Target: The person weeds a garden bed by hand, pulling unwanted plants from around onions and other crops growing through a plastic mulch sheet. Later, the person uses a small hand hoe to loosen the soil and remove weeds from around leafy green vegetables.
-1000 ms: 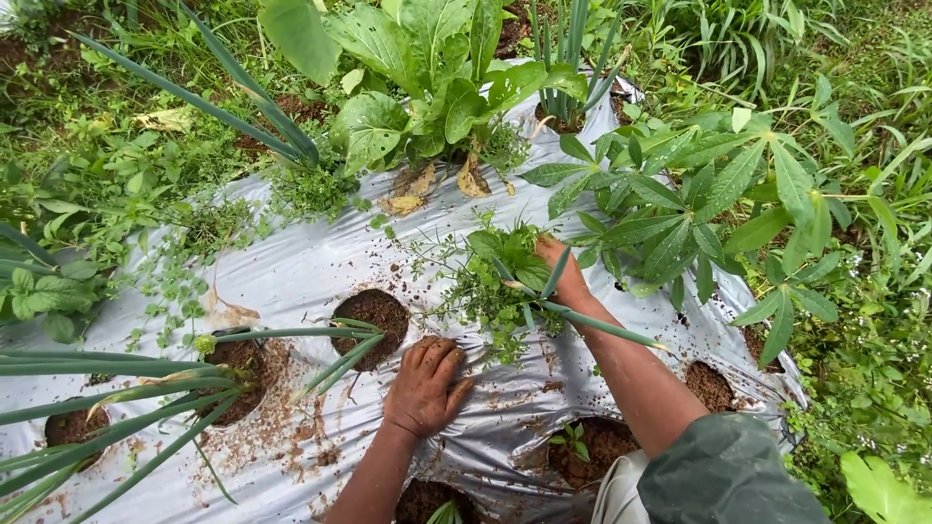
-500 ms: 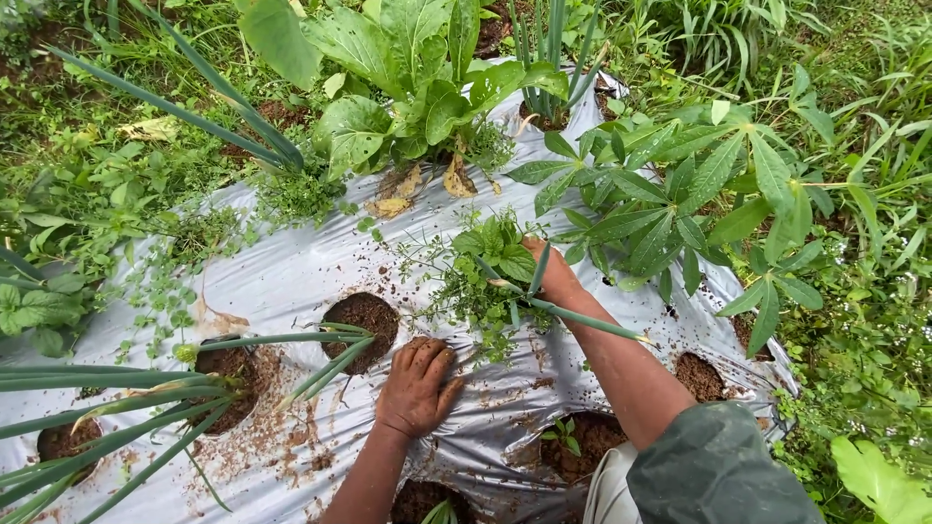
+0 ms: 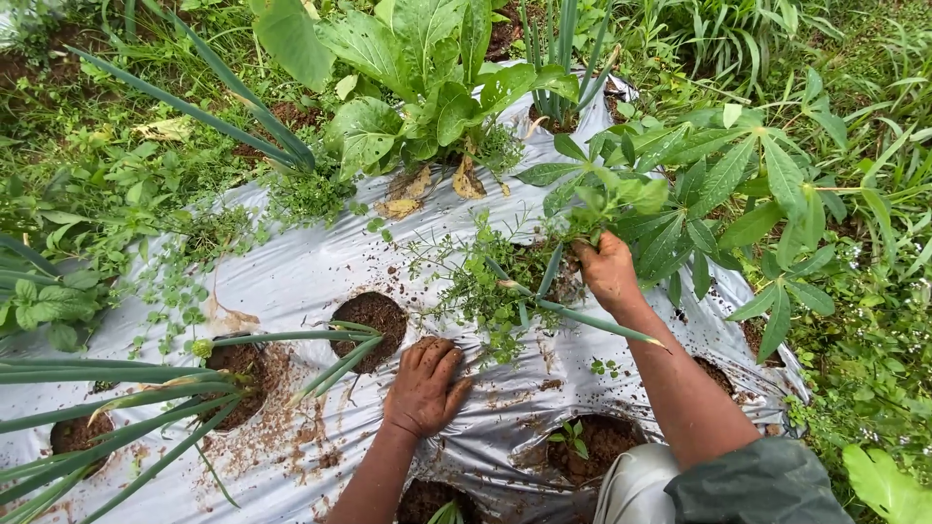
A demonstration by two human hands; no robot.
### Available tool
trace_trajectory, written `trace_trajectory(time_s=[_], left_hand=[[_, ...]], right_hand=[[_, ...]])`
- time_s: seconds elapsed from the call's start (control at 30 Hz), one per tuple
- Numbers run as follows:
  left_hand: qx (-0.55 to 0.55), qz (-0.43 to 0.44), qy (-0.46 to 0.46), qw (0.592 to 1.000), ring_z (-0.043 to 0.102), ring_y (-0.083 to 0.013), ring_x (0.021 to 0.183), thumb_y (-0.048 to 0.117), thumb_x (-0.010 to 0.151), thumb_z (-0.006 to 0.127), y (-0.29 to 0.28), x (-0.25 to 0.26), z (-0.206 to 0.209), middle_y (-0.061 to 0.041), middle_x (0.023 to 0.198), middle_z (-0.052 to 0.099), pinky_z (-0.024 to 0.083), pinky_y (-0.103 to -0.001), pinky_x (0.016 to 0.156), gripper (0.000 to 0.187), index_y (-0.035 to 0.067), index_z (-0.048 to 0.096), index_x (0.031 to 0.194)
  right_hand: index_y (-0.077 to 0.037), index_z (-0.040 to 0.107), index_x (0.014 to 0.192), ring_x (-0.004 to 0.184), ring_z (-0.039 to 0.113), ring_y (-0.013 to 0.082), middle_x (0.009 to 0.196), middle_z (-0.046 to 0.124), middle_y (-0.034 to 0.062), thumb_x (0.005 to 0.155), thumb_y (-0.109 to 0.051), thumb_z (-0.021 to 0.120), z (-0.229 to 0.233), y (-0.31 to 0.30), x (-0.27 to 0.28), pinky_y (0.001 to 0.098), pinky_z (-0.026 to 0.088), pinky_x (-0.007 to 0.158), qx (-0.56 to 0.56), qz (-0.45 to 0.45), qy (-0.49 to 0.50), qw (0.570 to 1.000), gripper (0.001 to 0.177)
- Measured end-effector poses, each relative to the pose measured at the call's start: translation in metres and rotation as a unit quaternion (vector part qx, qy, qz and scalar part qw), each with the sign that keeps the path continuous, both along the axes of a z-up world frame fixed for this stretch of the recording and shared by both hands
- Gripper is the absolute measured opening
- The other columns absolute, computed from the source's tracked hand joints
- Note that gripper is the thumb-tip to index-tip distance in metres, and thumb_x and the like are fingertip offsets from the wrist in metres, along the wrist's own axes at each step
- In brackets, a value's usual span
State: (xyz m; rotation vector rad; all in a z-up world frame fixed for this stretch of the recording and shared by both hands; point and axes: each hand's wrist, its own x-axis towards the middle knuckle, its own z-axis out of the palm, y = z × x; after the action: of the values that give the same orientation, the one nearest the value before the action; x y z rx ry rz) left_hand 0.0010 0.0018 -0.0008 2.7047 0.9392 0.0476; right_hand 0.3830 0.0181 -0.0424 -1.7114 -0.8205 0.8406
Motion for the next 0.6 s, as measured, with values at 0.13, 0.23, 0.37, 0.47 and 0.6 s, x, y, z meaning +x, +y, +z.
trace_trajectory(time_s=[0.13, 0.23, 0.37, 0.47, 0.6], left_hand=[[0.014, -0.004, -0.026, 1.0, 0.045, -0.0375, 0.131, 0.06, 0.103, 0.025, 0.0, 0.0, 0.001, -0.017, 0.14, 0.054, 0.035, -0.056, 0.11, 0.067, 0.01, 0.054, 0.138], [0.008, -0.003, -0.008, 1.0, 0.046, -0.0362, 0.129, 0.061, 0.104, 0.022, 0.0, 0.001, 0.004, -0.016, 0.141, 0.052, 0.035, -0.055, 0.109, 0.069, 0.01, 0.054, 0.139], [0.01, -0.007, -0.025, 1.0, 0.045, -0.0383, 0.13, 0.059, 0.104, 0.024, -0.001, 0.001, 0.007, -0.017, 0.14, 0.054, 0.036, -0.056, 0.108, 0.066, 0.01, 0.056, 0.135], [0.007, -0.01, -0.018, 1.0, 0.045, -0.0387, 0.13, 0.06, 0.104, 0.021, 0.001, 0.0, 0.005, -0.018, 0.143, 0.053, 0.036, -0.056, 0.106, 0.068, 0.011, 0.056, 0.136], [0.053, -0.025, -0.077, 0.995, 0.048, -0.0392, 0.126, 0.056, 0.105, 0.029, 0.001, -0.001, 0.004, -0.017, 0.138, 0.056, 0.04, -0.056, 0.101, 0.062, 0.009, 0.058, 0.133]], right_hand=[[-0.003, 0.068, 0.109, 0.096, 0.07, 0.0326, 0.106, 0.073, 0.0184, 0.08, -0.001, 0.062, 0.003, 0.025, -0.021, 0.0469, 0.06, 0.089, -0.149, 0.182, -0.116, 0.965, 0.03], [-0.009, 0.043, 0.076, 0.062, 0.049, 0.0207, 0.069, 0.055, 0.0118, 0.091, -0.013, 0.07, -0.026, 0.051, -0.034, 0.0411, 0.039, 0.054, -0.131, 0.241, -0.228, 0.934, 0.032], [0.005, 0.067, 0.114, 0.093, 0.07, 0.0354, 0.109, 0.067, 0.0256, 0.072, 0.008, 0.063, -0.067, 0.081, -0.048, 0.0428, 0.064, 0.08, -0.102, 0.28, -0.335, 0.894, 0.043], [0.0, 0.068, 0.114, 0.091, 0.071, 0.0313, 0.103, 0.072, 0.0209, 0.079, 0.011, 0.059, -0.104, 0.096, -0.046, 0.0405, 0.064, 0.08, -0.1, 0.256, -0.325, 0.905, 0.038], [-0.009, 0.081, 0.092, 0.14, 0.054, 0.0295, 0.114, 0.076, 0.0073, 0.082, -0.009, 0.077, -0.159, 0.107, -0.032, 0.0359, 0.062, 0.094, 0.055, 0.345, -0.571, 0.743, 0.01]])
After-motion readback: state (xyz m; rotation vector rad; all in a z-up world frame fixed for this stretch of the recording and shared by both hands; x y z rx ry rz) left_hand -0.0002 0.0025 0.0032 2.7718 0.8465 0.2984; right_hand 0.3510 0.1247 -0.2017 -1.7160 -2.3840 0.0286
